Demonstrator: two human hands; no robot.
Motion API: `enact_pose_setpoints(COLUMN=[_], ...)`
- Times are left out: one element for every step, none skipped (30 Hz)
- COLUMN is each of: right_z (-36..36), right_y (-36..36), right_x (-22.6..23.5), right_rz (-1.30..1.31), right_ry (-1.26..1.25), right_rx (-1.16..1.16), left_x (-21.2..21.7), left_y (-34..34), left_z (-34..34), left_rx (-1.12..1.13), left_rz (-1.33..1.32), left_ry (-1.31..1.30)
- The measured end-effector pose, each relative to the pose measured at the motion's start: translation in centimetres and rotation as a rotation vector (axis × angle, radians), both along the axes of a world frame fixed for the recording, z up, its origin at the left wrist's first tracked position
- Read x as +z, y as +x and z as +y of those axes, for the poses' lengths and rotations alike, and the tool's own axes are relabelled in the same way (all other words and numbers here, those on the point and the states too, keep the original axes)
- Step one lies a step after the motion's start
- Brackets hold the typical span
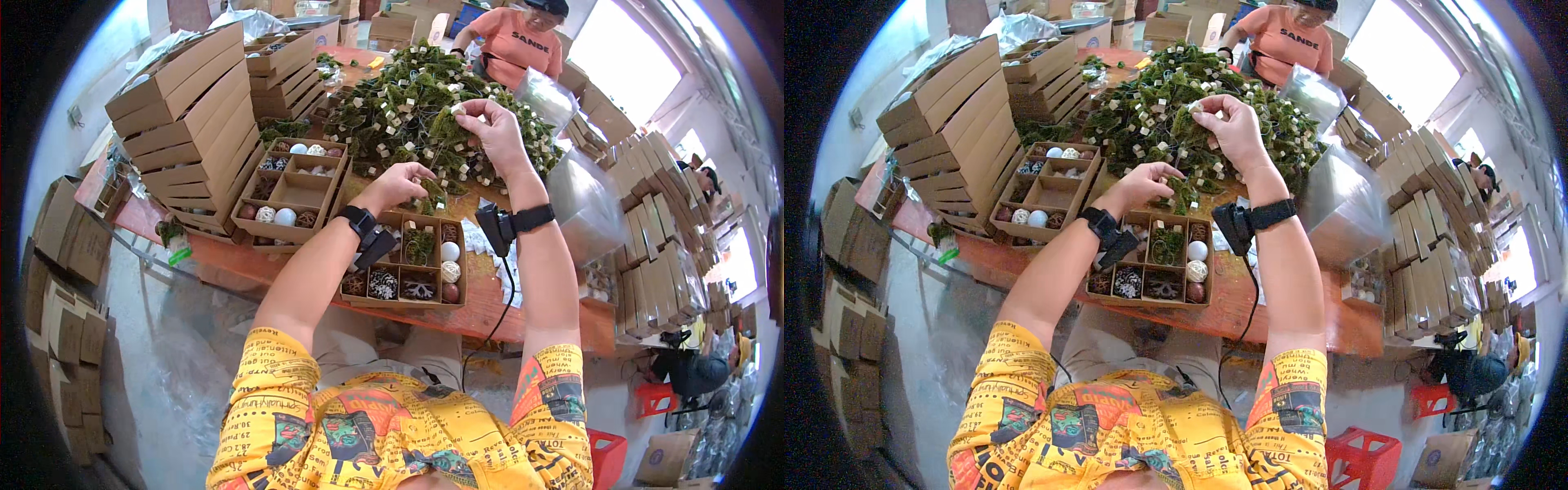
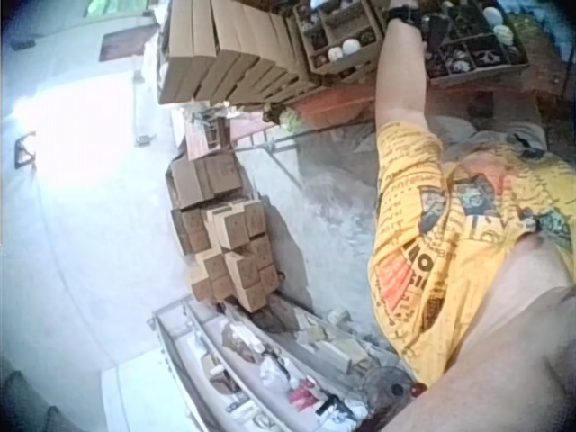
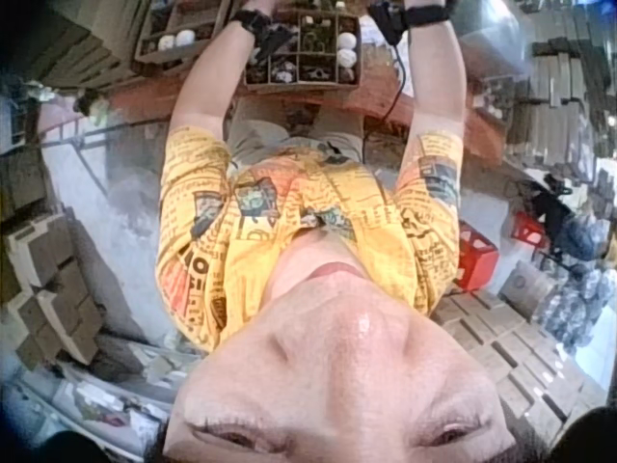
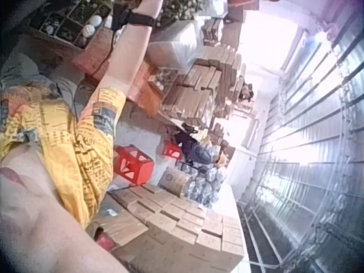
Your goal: The person is sorting and packing various decorative ornaments into wooden divided boxes.
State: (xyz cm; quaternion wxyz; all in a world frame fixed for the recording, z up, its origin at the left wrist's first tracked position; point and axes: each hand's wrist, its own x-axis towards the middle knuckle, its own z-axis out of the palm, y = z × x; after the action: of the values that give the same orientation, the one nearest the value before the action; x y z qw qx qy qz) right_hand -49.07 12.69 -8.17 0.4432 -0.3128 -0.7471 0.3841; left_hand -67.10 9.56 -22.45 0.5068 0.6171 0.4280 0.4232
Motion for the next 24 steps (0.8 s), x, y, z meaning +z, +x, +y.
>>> enact_pose_setpoints(right_z=[0.3, 0.6, 0.8, 1.0, 1.1, 1.0, 1.4, 1.7, 2.0, 2.5, 2.9, 3.9, 4.4, 5.0, 4.9, 4.8, 4.8, 4.4, 4.1, 3.7, 3.1, 2.7, 2.2, 1.6], right_y=[0.3, 0.5, 0.6, 0.7, 0.8, 0.7, 0.8, 1.0, 1.1, 1.7, 2.3, 3.5, 4.5, 5.6, 6.1, 6.2, 6.4, 6.2, 6.0, 5.7, 5.3, 5.5, 5.5, 5.4], right_x=[0.0, -0.1, -0.4, -0.7, -1.1, -1.6, -2.2, -2.8, -3.4, -3.9, -4.5, -5.2, -5.7, -6.1, -6.1, -6.2, -6.3, -6.2, -6.0, -5.9, -5.6, -5.3, -5.0, -4.6], right_rz=[0.017, 0.034, 0.036, 0.030, 0.024, 0.034, 0.027, 0.019, 0.021, 0.033, 0.045, 0.096, 0.140, 0.184, 0.178, 0.180, 0.203, 0.225, 0.214, 0.214, 0.184, 0.154, 0.095, 0.096], right_ry=[-0.007, -0.014, -0.014, -0.002, 0.010, 0.005, -0.004, -0.013, -0.014, -0.071, -0.127, -0.198, -0.233, -0.268, -0.334, -0.333, -0.350, -0.367, -0.352, -0.354, -0.345, -0.333, -0.312, -0.314], right_rx=[0.006, 0.012, 0.008, -0.003, -0.014, -0.041, -0.048, -0.054, -0.052, -0.121, -0.191, -0.259, -0.330, -0.403, -0.456, -0.456, -0.427, -0.395, -0.354, -0.351, -0.269, -0.198, -0.186, -0.192], left_x=[0.2, 0.3, 0.6, 1.0, 1.3, 1.4, 1.6, 1.8, 1.8, 1.8, 1.9, 1.8, 1.7, 1.6, 1.3, 1.0, 0.8, 0.5, 0.3, 0.1, -0.3, 0.5, 1.2, 2.5], left_y=[0.0, 0.2, 0.3, 0.5, 0.7, 0.6, 0.6, 0.6, 0.3, 0.2, 0.1, 0.2, 0.2, 0.3, 0.1, 0.0, -0.2, -0.5, -0.7, -0.7, -0.5, 0.5, 1.3, 2.0], left_z=[-0.2, -0.4, -0.7, -1.0, -1.1, -1.3, -1.3, -1.4, -1.6, -1.5, -1.5, -1.3, -1.1, -1.0, -1.0, -0.9, -0.7, -0.6, -0.4, -0.1, 0.3, 0.1, -0.2, -0.5], left_rx=[0.007, 0.004, 0.043, 0.082, 0.079, 0.092, 0.105, 0.103, 0.131, 0.156, 0.157, 0.176, 0.197, 0.193, 0.247, 0.301, 0.299, 0.348, 0.396, 0.398, 0.496, 0.581, 0.552, 0.548], left_rz=[-0.075, -0.073, -0.131, -0.188, -0.187, -0.224, -0.262, -0.261, -0.268, -0.275, -0.272, -0.222, -0.172, -0.172, -0.193, -0.214, -0.213, -0.068, 0.078, 0.079, 0.198, 0.314, 0.200, 0.201], left_ry=[-0.051, -0.051, -0.064, -0.078, -0.077, -0.068, -0.057, -0.056, -0.044, -0.033, -0.035, -0.001, 0.032, 0.034, 0.018, 0.003, 0.003, -0.007, -0.018, -0.020, 0.136, 0.295, 0.335, 0.436])
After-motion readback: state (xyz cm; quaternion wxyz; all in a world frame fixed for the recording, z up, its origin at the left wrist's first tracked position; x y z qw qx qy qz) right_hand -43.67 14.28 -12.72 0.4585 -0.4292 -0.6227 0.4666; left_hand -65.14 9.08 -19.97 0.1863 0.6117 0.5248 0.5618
